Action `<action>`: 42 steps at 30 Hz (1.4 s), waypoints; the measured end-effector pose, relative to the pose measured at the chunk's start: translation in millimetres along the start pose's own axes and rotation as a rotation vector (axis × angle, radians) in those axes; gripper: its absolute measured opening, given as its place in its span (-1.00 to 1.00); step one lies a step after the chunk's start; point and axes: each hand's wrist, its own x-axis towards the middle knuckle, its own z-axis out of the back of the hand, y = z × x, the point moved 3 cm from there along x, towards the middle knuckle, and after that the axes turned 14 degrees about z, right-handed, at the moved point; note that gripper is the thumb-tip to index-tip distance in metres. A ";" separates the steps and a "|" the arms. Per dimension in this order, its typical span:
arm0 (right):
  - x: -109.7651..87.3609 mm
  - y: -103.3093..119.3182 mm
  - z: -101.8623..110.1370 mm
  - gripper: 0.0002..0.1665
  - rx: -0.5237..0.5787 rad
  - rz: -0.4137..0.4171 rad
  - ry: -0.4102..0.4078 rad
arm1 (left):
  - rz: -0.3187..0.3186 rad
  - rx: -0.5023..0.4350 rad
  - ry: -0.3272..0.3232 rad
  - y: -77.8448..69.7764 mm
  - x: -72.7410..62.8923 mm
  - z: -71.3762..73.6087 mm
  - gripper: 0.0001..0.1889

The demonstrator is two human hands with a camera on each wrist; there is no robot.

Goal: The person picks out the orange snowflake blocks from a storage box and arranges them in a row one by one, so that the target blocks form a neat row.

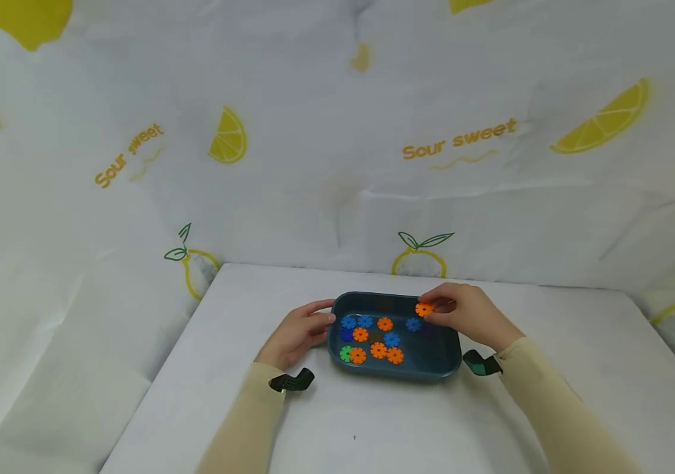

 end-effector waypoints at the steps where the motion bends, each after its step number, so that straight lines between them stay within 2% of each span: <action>1: -4.8 -3.9 1.1 -0.62 0.006 -0.008 -0.016 | 0.001 -0.003 0.003 2.5 -0.4 1.5 -0.42; 10: -43.5 -44.8 8.6 -0.58 -0.012 -0.095 -0.107 | 0.013 -0.073 0.003 13.3 -5.2 13.6 -0.43; 19: -76.0 -73.7 11.1 -0.56 -0.029 -0.198 -0.105 | 0.042 -0.084 0.016 8.5 -3.2 6.7 -0.38; 26: -86.1 -81.9 10.1 -0.61 -0.066 -0.233 -0.077 | 0.047 -0.088 0.051 5.5 0.0 0.2 -0.40; 30: -88.7 -83.7 10.6 -0.65 -0.091 -0.223 -0.079 | 0.045 -0.098 0.074 5.0 -0.7 -0.9 -0.41; 42: -90.2 -85.8 8.9 -0.70 -0.092 -0.215 -0.073 | 0.061 -0.111 0.079 5.2 -0.4 -0.1 -0.40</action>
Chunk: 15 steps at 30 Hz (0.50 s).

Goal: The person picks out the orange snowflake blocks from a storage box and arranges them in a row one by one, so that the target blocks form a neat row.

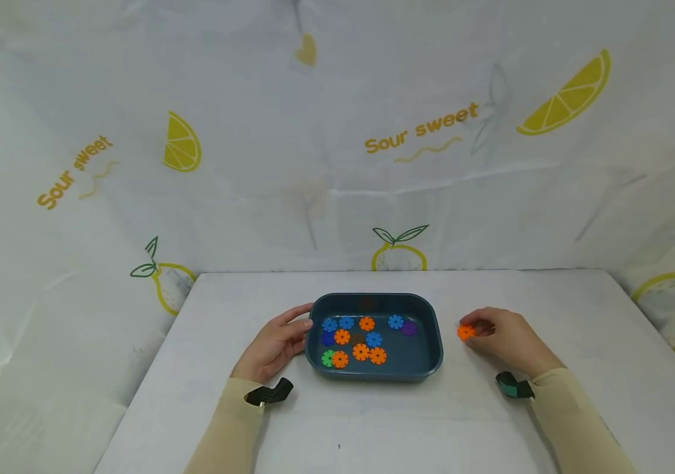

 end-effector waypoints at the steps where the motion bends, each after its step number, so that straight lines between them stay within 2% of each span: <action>1: 0.2 0.5 0.1 -0.70 -0.003 -0.001 0.001 | 0.000 -0.001 -0.001 0.1 0.0 0.2 -0.40; 15: 0.5 -2.6 -0.5 -0.69 -0.004 -0.019 0.020 | -0.014 0.015 -0.002 -1.0 -2.1 -2.0 -0.37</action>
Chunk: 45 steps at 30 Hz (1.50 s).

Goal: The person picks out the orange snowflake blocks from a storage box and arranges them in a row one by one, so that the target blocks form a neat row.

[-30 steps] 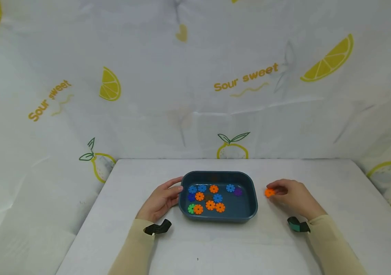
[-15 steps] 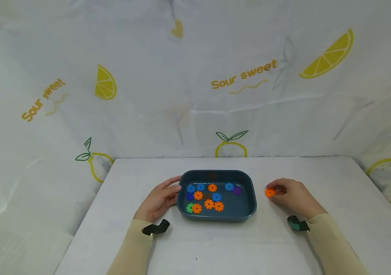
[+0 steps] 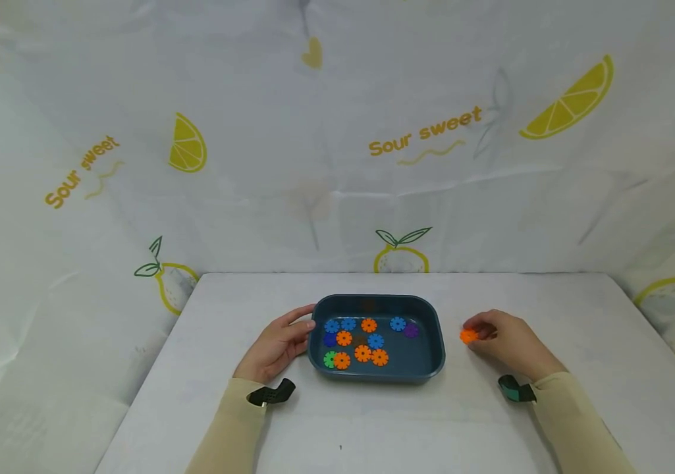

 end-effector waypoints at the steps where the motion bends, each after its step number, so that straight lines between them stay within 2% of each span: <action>1: 0.7 0.4 -0.4 -0.68 0.005 -0.002 0.001 | -0.002 0.002 -0.002 -0.1 -0.5 0.9 -0.37; 6: 4.7 3.7 0.0 -0.63 0.015 0.018 0.012 | -0.014 -0.004 -0.023 0.1 -1.0 5.5 -0.43; 14: 16.1 17.1 9.2 -0.58 -0.042 0.038 0.004 | -0.020 -0.009 -0.027 4.0 2.5 6.9 -0.42; 20: 48.3 53.4 18.6 -0.66 -0.061 0.147 0.014 | -0.038 0.002 -0.023 2.7 1.5 5.1 -0.38; 24: 73.2 87.4 16.2 -0.70 -0.058 0.230 0.069 | -0.036 0.011 -0.017 1.9 2.4 3.8 -0.37; 28: 96.3 119.2 0.3 -0.70 -0.051 0.306 0.168 | -0.029 0.013 -0.017 2.3 3.8 3.8 -0.36; 31: 109.1 137.2 -17.6 -0.69 -0.062 0.331 0.247 | -0.030 0.016 -0.015 2.5 5.0 3.9 -0.35; 37: 125.3 156.5 -57.2 -0.72 -0.227 0.382 0.391 | -0.035 0.026 -0.009 1.5 7.7 4.4 -0.36; 40: 128.1 159.5 -72.1 -0.78 -0.309 0.399 0.423 | -0.037 0.025 -0.008 0.8 8.0 4.4 -0.38; 45: 127.6 161.4 -84.4 -0.81 -0.380 0.421 0.406 | -0.044 0.011 0.012 -1.3 6.2 4.6 -0.38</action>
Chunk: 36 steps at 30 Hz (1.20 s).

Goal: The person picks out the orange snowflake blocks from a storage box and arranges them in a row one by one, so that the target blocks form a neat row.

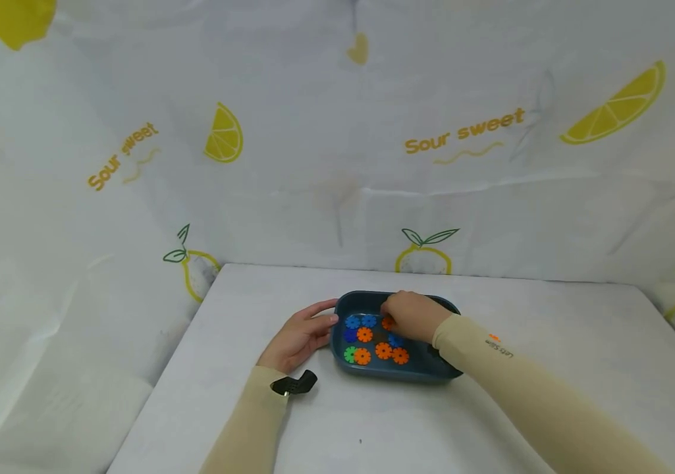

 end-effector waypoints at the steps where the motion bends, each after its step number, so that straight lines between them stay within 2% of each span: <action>1: 0.0 0.3 -1.1 -0.80 -0.014 0.001 -0.004 | 0.000 -0.002 0.005 -0.2 0.1 -0.4 -0.37; 11: 3.0 1.5 -8.1 -0.89 -0.127 -0.003 -0.016 | 0.011 -0.005 0.003 -1.9 1.5 -2.7 -0.42; 19: 2.7 3.3 -7.9 -0.86 -0.102 -0.013 -0.009 | 0.015 0.000 -0.004 -2.4 1.0 -3.6 -0.44; 24: 5.8 3.9 -8.7 -0.95 -0.080 -0.018 -0.010 | 0.009 0.001 0.001 -3.3 -0.2 -3.5 -0.43; 36: 10.0 8.6 -10.0 -0.95 -0.090 0.016 -0.046 | 0.002 -0.003 0.005 -2.9 -0.3 -0.7 -0.45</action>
